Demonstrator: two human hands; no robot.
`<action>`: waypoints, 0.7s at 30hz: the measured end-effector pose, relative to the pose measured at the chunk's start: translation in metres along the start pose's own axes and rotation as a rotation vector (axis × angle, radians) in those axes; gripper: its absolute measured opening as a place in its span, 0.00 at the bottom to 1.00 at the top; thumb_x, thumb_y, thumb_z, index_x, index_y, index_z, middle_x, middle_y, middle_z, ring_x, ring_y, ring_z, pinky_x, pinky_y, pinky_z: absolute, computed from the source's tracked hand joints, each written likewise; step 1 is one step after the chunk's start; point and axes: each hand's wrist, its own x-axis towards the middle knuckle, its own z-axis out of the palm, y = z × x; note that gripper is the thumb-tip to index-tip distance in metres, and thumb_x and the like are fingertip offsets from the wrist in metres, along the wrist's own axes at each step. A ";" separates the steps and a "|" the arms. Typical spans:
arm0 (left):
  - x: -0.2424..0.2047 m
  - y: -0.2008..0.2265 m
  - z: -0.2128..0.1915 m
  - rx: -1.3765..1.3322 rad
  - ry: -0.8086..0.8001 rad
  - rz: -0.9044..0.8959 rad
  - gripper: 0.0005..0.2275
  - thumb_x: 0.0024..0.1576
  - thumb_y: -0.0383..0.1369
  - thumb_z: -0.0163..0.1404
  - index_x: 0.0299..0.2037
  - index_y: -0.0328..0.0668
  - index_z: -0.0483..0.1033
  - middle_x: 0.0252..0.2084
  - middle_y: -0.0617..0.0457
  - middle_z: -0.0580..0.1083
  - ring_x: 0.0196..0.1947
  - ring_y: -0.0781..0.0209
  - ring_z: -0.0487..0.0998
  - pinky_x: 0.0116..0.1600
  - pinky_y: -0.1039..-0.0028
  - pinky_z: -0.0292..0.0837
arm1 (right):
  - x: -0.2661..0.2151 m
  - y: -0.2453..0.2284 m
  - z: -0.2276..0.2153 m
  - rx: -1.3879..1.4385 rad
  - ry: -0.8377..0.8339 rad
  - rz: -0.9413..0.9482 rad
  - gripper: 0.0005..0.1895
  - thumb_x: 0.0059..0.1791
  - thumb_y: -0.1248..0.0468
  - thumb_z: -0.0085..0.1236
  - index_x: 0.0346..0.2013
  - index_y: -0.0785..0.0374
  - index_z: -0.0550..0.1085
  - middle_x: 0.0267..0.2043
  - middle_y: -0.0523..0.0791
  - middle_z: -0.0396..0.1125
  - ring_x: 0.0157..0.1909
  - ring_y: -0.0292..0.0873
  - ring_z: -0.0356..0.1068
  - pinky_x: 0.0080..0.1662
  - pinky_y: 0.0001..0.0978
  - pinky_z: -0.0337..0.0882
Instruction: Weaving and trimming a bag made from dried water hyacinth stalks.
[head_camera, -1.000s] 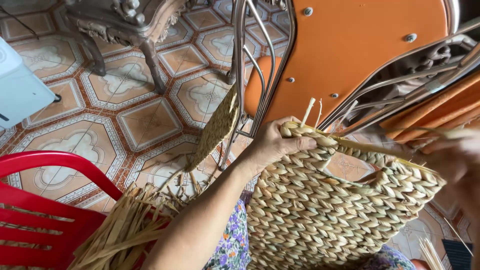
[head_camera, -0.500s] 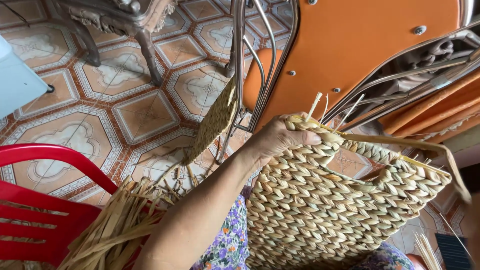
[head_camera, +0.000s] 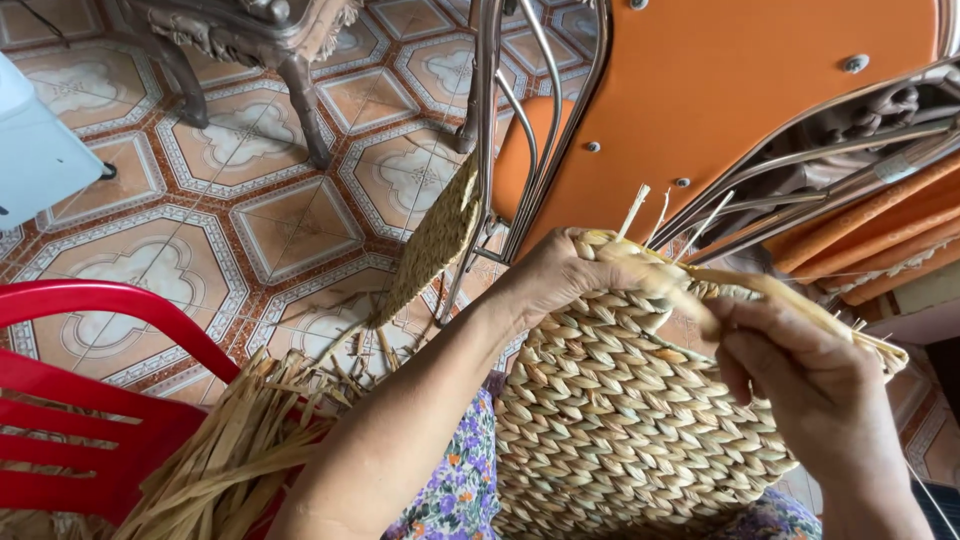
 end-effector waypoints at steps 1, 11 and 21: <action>0.001 -0.008 -0.002 -0.004 0.002 -0.005 0.10 0.54 0.28 0.62 0.45 0.34 0.82 0.39 0.49 0.82 0.38 0.64 0.83 0.45 0.74 0.80 | 0.002 0.001 0.006 0.001 -0.001 0.006 0.14 0.53 0.71 0.55 0.53 0.65 0.79 0.35 0.45 0.76 0.29 0.33 0.69 0.30 0.24 0.72; 0.002 -0.024 -0.016 0.289 0.204 -0.052 0.17 0.57 0.44 0.59 0.45 0.36 0.83 0.38 0.52 0.82 0.37 0.67 0.82 0.44 0.76 0.79 | 0.035 -0.017 0.060 -0.576 0.262 -0.391 0.07 0.52 0.72 0.64 0.45 0.67 0.79 0.39 0.46 0.72 0.38 0.38 0.71 0.42 0.28 0.72; -0.002 -0.021 -0.024 -0.373 0.074 -0.307 0.31 0.53 0.53 0.59 0.56 0.32 0.73 0.50 0.46 0.78 0.48 0.60 0.80 0.55 0.66 0.78 | 0.005 0.003 0.041 -0.643 0.395 -0.328 0.06 0.50 0.69 0.69 0.39 0.66 0.78 0.32 0.43 0.68 0.26 0.31 0.62 0.25 0.23 0.62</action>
